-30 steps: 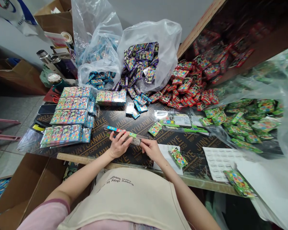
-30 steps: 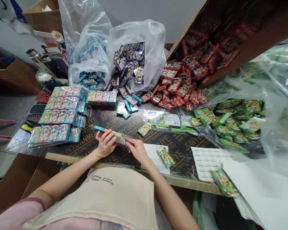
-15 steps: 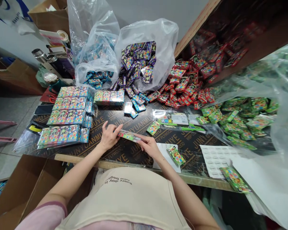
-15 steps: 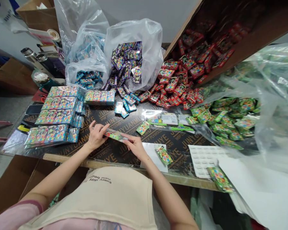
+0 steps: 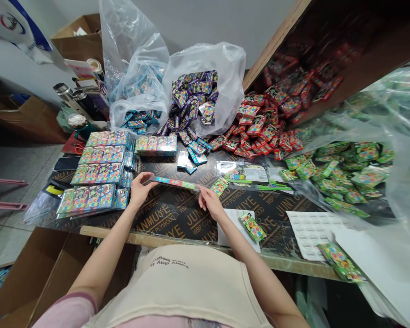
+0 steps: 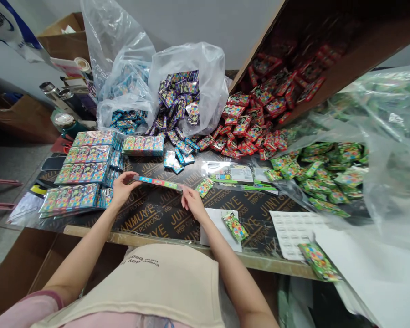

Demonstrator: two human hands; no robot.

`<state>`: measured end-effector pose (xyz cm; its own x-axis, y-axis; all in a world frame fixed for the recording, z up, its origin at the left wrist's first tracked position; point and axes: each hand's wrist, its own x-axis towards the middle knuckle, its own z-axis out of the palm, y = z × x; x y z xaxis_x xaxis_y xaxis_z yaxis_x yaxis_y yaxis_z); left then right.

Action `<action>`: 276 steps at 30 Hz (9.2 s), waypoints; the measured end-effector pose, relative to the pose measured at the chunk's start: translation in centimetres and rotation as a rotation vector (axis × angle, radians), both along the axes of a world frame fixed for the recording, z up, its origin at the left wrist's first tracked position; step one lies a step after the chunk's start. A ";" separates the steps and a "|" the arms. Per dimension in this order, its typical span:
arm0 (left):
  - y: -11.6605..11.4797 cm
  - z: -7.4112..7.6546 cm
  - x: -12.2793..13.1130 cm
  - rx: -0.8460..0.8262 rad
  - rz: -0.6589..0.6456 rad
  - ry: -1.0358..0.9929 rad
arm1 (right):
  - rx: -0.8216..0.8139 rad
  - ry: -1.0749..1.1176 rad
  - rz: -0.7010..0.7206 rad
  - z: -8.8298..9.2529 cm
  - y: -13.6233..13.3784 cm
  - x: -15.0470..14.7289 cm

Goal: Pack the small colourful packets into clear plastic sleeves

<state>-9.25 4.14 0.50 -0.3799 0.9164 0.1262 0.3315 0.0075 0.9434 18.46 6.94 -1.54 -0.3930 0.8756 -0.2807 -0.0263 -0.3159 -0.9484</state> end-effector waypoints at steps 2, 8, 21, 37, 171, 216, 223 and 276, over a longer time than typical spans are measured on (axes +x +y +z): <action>0.1 0.7 0.4 0.059 0.053 -0.121 | -0.071 0.088 -0.063 -0.2 0.1 -0.1; 0.3 2.8 2.4 0.113 0.142 -0.302 | -0.231 0.203 -0.250 -0.9 -0.4 -1.0; -2.9 10.7 4.8 0.512 -0.168 0.563 | -0.598 0.721 -0.360 0.2 -3.2 -3.9; -4.2 14.0 5.0 0.574 -0.149 0.698 | -0.612 0.709 -0.240 -0.2 -3.6 -4.6; -0.7 1.1 8.3 -0.231 -1.001 1.102 | 0.900 -0.876 0.015 1.2 11.0 4.9; -1.1 0.9 5.8 -0.167 -0.707 0.609 | 0.992 -0.687 0.587 2.2 2.1 1.8; -0.4 2.1 7.7 -0.104 -0.441 0.477 | 0.793 -0.355 0.038 2.5 1.0 0.3; 1.2 5.8 9.6 0.063 -0.674 0.246 | 0.465 -0.251 0.109 6.0 0.5 5.3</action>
